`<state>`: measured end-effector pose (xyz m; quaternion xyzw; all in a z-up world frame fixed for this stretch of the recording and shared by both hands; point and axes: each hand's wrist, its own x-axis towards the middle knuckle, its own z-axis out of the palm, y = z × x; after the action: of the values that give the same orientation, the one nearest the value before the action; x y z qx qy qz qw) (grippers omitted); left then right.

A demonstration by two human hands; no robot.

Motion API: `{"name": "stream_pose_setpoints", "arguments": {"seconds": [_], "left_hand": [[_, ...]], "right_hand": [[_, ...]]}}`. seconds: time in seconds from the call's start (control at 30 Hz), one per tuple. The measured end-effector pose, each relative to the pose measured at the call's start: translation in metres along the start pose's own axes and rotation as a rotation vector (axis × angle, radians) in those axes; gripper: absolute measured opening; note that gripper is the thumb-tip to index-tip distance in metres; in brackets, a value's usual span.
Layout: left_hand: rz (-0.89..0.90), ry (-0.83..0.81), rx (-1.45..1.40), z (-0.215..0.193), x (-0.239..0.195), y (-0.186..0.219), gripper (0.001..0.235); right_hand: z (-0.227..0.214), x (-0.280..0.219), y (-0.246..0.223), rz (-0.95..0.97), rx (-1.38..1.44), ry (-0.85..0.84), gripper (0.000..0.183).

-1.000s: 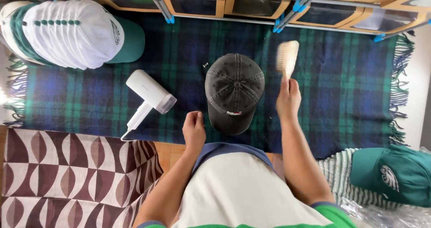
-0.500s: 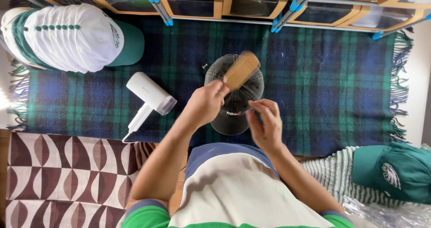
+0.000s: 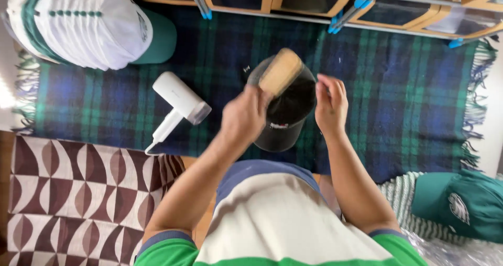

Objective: The person cleans a dark-colored baseball cap by brushing it with a wooden brush and then using a handheld steamer to remove wrinkles. The person rotates the cap to clean different sections and uses the steamer on the brim and the crown.

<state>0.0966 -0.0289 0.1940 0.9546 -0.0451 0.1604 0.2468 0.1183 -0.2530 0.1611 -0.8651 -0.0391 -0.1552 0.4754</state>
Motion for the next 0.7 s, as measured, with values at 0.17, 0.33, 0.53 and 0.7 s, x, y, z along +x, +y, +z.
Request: {"name": "stream_pose_setpoints", "arguments": {"seconds": [0.17,0.33,0.53,0.7], "left_hand": [[-0.485,-0.138,-0.229,0.054,-0.099,-0.04,0.032],[-1.029,-0.464,-0.387,0.085,-0.17,-0.098,0.049],[-0.94,-0.199,-0.311,0.057,-0.107,-0.103,0.026],[-0.288,-0.259,0.315,0.137,-0.049,-0.164,0.008]], "right_hand": [[0.032,0.01,0.013,0.037,0.057,-0.07,0.029],[0.043,0.004,0.02,0.009,0.084,-0.035,0.035],[0.042,0.004,0.016,0.077,0.025,-0.067,0.04],[0.043,0.001,0.019,0.069,-0.021,-0.016,0.038]]}}
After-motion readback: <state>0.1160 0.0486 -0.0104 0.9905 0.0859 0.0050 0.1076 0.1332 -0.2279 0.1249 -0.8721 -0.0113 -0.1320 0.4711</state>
